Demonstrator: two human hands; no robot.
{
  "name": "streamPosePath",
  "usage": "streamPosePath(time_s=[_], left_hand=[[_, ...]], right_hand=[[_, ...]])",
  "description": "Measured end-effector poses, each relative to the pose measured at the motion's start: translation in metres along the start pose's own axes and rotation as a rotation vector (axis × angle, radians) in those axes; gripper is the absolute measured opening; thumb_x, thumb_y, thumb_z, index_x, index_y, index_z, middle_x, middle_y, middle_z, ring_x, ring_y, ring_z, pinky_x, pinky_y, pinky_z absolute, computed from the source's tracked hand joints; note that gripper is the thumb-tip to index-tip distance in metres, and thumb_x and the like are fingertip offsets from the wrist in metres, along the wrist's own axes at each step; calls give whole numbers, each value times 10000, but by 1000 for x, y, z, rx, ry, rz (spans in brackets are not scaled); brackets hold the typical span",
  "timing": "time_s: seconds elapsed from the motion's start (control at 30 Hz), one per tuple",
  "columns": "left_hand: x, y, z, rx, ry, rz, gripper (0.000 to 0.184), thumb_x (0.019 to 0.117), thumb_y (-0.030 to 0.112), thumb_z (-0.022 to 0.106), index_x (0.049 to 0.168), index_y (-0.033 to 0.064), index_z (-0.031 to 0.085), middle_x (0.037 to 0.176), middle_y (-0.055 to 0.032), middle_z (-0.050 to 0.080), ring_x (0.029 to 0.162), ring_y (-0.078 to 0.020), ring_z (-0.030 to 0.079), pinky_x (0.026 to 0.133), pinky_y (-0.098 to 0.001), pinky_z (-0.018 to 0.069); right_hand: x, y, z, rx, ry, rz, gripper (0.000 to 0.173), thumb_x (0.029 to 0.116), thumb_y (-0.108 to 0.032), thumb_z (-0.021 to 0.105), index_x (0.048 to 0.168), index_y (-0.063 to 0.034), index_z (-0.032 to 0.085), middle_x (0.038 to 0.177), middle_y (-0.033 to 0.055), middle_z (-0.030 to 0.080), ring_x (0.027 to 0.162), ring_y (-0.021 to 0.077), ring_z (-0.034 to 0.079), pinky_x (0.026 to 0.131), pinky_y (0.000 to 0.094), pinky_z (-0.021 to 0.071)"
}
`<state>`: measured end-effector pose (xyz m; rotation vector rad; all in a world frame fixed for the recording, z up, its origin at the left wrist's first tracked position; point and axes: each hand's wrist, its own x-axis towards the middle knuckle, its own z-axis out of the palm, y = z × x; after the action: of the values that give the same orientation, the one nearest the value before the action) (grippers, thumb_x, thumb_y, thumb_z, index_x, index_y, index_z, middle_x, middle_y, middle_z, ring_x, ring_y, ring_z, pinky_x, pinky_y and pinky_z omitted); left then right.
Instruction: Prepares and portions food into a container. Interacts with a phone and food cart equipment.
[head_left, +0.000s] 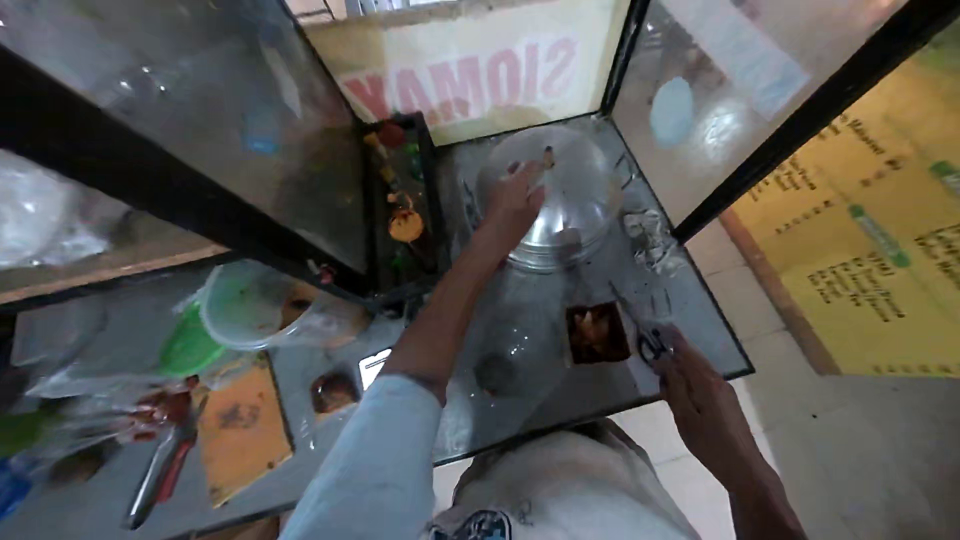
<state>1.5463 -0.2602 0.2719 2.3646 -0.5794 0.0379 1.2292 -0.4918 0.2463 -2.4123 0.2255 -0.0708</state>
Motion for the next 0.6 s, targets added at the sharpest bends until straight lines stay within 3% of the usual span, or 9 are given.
streamPosePath(time_s=[0.03, 0.07, 0.13, 0.23, 0.27, 0.33, 0.4, 0.5, 0.6], left_hand=[[27, 3, 6, 49, -26, -5, 485, 1043, 265, 576, 1480, 68, 507, 1436, -243, 545, 1241, -382, 610, 1041, -534, 516], [49, 6, 11, 112, -63, -21, 482, 1047, 257, 568, 1486, 70, 499, 1449, -238, 535, 1272, -390, 589, 1064, -541, 496], [82, -1, 29, 209, -105, -42, 436, 1034, 239, 575, 1441, 86, 549, 1412, -212, 563, 1265, -388, 587, 1063, -563, 493], [103, -7, 40, 285, -149, -51, 346, 1014, 166, 592, 1338, 49, 618, 1349, -247, 592, 1245, -438, 584, 1041, -615, 484], [105, -8, 39, 293, -152, -26, 313, 1015, 153, 586, 1300, 33, 639, 1315, -246, 612, 1231, -434, 595, 1039, -611, 486], [111, -15, 34, 282, -136, 50, 228, 1010, 142, 579, 1177, 27, 684, 1193, -206, 670, 1171, -389, 628, 1031, -581, 493], [119, -15, 15, 263, -136, 61, 215, 1013, 148, 583, 1159, 31, 690, 1158, -186, 692, 1143, -369, 645, 1031, -576, 485], [133, -11, -37, 252, -84, 72, 238, 1010, 181, 599, 1155, 19, 697, 1126, -183, 701, 1091, -333, 664, 1015, -559, 490], [139, -3, -95, 151, -26, 40, 294, 987, 230, 625, 1183, 14, 665, 1096, -153, 688, 995, -224, 663, 943, -449, 530]], right_hand=[[0, 9, -6, 69, 8, 55, 534, 1088, -242, 425, 1589, -70, 356, 948, 22, 716, 677, 108, 668, 620, 314, 606], [1, 18, -12, 177, 10, 110, 593, 1084, -211, 457, 1630, -98, 254, 943, 2, 730, 622, 96, 678, 573, 300, 620], [4, 36, -22, 421, 14, 191, 625, 1063, -118, 483, 1625, -146, 211, 1037, 33, 750, 644, 169, 734, 575, 350, 665], [13, 64, -36, 805, -13, 229, 311, 1067, -97, 436, 1360, -43, 528, 1122, 135, 728, 778, 285, 764, 607, 410, 673], [16, 76, -40, 972, -66, 212, 294, 1065, -138, 427, 1277, -39, 606, 1161, 155, 718, 860, 305, 761, 659, 432, 669], [28, 96, -46, 1230, -219, 133, 353, 999, -216, 491, 1276, -117, 688, 1290, 139, 689, 1085, 305, 713, 822, 455, 634], [43, 107, -47, 1216, -276, 0, 348, 1003, -258, 610, 1327, -148, 671, 1319, 129, 687, 1177, 296, 685, 917, 446, 616], [72, 103, -40, 919, -149, -82, 368, 964, -413, 705, 1193, -125, 704, 1047, 33, 752, 903, 177, 726, 796, 353, 630], [108, 92, -34, 573, -45, -158, 525, 1113, -446, 352, 1177, -50, 691, 911, -21, 706, 750, 59, 658, 709, 278, 595]])
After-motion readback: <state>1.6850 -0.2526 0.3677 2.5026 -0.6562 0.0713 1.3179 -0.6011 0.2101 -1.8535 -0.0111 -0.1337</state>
